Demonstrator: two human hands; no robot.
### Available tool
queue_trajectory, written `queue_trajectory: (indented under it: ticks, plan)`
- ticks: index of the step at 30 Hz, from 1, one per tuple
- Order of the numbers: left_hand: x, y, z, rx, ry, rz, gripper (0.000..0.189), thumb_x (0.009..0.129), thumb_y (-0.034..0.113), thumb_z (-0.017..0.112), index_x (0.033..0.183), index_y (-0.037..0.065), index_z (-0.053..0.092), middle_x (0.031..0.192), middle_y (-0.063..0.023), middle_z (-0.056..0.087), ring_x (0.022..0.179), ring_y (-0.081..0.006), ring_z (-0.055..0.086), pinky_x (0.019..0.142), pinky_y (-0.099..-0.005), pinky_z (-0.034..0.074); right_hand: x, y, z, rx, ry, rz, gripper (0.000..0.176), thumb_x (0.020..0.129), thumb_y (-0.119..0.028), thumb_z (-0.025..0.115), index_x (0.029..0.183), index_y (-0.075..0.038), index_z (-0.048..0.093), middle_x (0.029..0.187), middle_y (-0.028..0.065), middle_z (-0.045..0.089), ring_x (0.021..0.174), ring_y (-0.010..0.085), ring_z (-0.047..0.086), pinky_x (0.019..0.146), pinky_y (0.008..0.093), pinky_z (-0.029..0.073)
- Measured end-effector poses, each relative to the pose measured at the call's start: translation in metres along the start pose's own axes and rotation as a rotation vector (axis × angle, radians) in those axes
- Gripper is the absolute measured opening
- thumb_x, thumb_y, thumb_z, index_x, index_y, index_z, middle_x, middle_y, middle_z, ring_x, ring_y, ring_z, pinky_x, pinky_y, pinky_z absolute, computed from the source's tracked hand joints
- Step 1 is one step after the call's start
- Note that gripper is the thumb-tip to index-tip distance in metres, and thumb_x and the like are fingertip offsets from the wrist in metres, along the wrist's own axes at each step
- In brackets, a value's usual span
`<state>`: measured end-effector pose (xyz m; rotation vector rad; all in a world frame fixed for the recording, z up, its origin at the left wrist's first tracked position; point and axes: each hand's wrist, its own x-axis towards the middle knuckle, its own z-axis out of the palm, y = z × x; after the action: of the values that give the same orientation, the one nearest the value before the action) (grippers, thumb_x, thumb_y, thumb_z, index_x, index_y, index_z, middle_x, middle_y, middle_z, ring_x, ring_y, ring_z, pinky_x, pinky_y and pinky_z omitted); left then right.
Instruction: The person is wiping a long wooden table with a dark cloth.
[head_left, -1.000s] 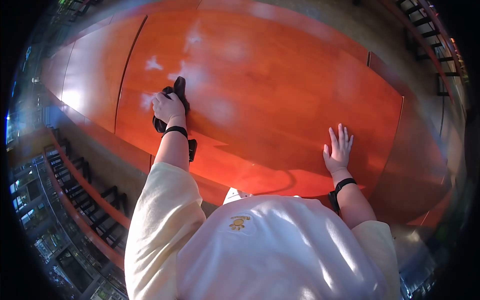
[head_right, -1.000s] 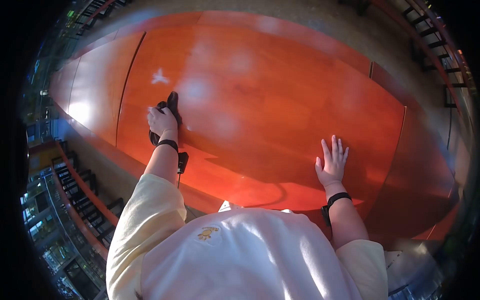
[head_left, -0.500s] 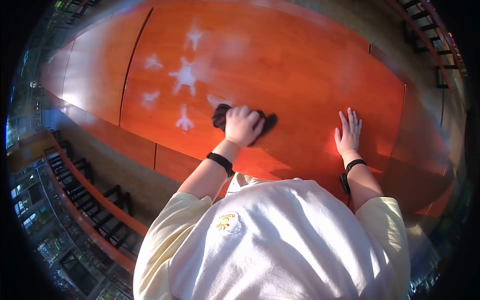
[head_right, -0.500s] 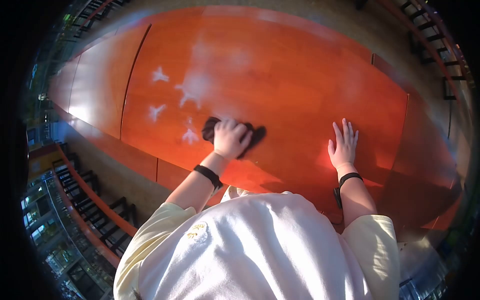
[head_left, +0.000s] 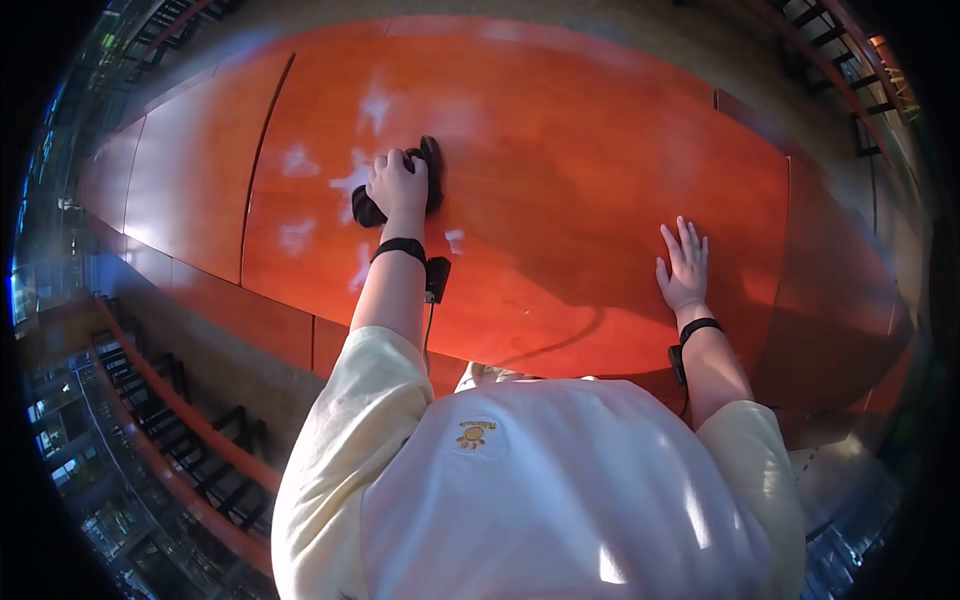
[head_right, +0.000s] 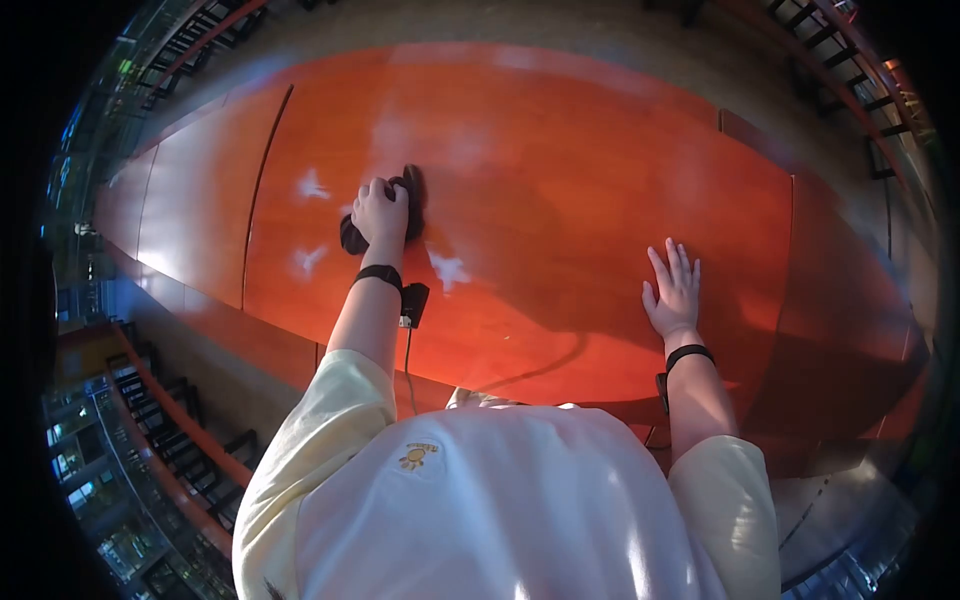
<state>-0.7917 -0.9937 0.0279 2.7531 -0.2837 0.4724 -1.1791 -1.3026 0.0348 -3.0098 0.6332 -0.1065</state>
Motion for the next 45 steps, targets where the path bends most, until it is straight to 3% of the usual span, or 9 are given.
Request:
queue_trajectory:
  ticks: [8, 11, 14, 16, 21, 26, 38, 41, 45]
  plan:
    - [-0.121, -0.039, -0.084, -0.370, -0.230, 0.812, 0.016, 0.068, 0.014, 0.070, 0.078, 0.011, 0.058, 0.087, -0.0088, 0.058, 0.084, -0.0313, 0.057, 0.080, -0.0446, 0.045, -0.001, -0.002, 0.000, 0.022, 0.015, 0.001, 0.063, 0.086, -0.023, 0.062, 0.146, -0.021, 0.040, 0.157, 0.0100, 0.027, 0.143, 0.0327, 0.028, 0.118, 0.0562, 0.017]
    - [-0.060, -0.101, -0.068, -0.113, -0.118, 0.422, 0.014, 0.076, 0.017, 0.066, 0.073, 0.009, 0.056, 0.077, -0.0135, 0.058, 0.075, -0.0359, 0.057, 0.068, -0.0481, 0.044, 0.004, 0.001, 0.000, 0.025, 0.005, -0.004, 0.063, 0.086, -0.023, 0.062, 0.145, -0.021, 0.040, 0.157, 0.0104, 0.028, 0.143, 0.0333, 0.028, 0.118, 0.0565, 0.017]
    - [-0.011, -0.142, -0.054, 0.144, -0.004, -0.300, 0.028, 0.087, 0.034, 0.057, 0.086, 0.006, 0.060, 0.093, -0.0174, 0.065, 0.086, -0.0383, 0.063, 0.071, -0.0513, 0.049, -0.001, -0.002, -0.002, 0.033, 0.007, -0.001, 0.063, 0.085, -0.023, 0.062, 0.145, -0.021, 0.041, 0.156, 0.0111, 0.028, 0.143, 0.0339, 0.028, 0.118, 0.0570, 0.017]
    - [-0.021, -0.121, -0.050, 0.280, 0.069, -0.349, 0.028, 0.087, 0.034, 0.057, 0.089, 0.007, 0.061, 0.094, -0.0173, 0.064, 0.085, -0.0383, 0.063, 0.071, -0.0513, 0.049, 0.002, -0.002, -0.004, 0.051, 0.009, -0.007, 0.064, 0.085, -0.022, 0.063, 0.145, -0.021, 0.041, 0.156, 0.0115, 0.028, 0.143, 0.0343, 0.028, 0.117, 0.0574, 0.017]
    - [-0.122, 0.004, -0.060, -0.228, -0.140, 0.428, 0.015, 0.073, 0.018, 0.067, 0.071, 0.009, 0.056, 0.073, -0.0108, 0.056, 0.071, -0.0328, 0.056, 0.063, -0.0471, 0.042, 0.002, 0.002, 0.000, 0.042, -0.002, -0.013, 0.066, 0.084, -0.022, 0.063, 0.145, -0.021, 0.040, 0.157, 0.0115, 0.027, 0.143, 0.0342, 0.027, 0.118, 0.0575, 0.016]
    - [-0.170, 0.071, -0.060, -0.527, -0.339, 0.866, 0.020, 0.069, 0.021, 0.071, 0.079, 0.013, 0.057, 0.088, -0.0074, 0.056, 0.082, -0.0283, 0.057, 0.073, -0.0441, 0.043, 0.000, 0.002, 0.000, 0.019, -0.017, -0.019, 0.068, 0.083, -0.022, 0.063, 0.146, -0.021, 0.038, 0.157, 0.0114, 0.026, 0.144, 0.0346, 0.025, 0.118, 0.0573, 0.015]
    - [0.052, -0.011, 0.012, 0.185, 0.028, -0.354, 0.024, 0.084, 0.032, 0.058, 0.088, 0.009, 0.063, 0.097, -0.0166, 0.064, 0.087, -0.0380, 0.062, 0.071, -0.0523, 0.048, 0.001, 0.001, -0.005, 0.074, -0.040, 0.003, 0.065, 0.083, -0.022, 0.063, 0.144, -0.020, 0.043, 0.157, 0.0118, 0.026, 0.145, 0.0330, 0.024, 0.118, 0.0579, 0.014]
    - [-0.003, 0.054, 0.025, 0.005, 0.035, 0.203, 0.017, 0.081, 0.026, 0.064, 0.084, 0.009, 0.064, 0.084, -0.0138, 0.063, 0.082, -0.0354, 0.060, 0.068, -0.0496, 0.047, 0.002, 0.000, -0.009, 0.074, -0.065, 0.007, 0.065, 0.083, -0.021, 0.064, 0.144, -0.020, 0.043, 0.157, 0.0122, 0.025, 0.145, 0.0339, 0.024, 0.118, 0.0581, 0.013]
    - [-0.101, 0.097, -0.024, -0.342, -0.391, 0.861, 0.021, 0.074, 0.025, 0.070, 0.086, 0.012, 0.059, 0.091, -0.0113, 0.055, 0.090, -0.0324, 0.054, 0.080, -0.0449, 0.042, 0.001, 0.003, -0.004, 0.086, -0.077, 0.005, 0.068, 0.081, -0.021, 0.065, 0.145, -0.019, 0.042, 0.157, 0.0127, 0.025, 0.145, 0.0352, 0.024, 0.117, 0.0595, 0.013]
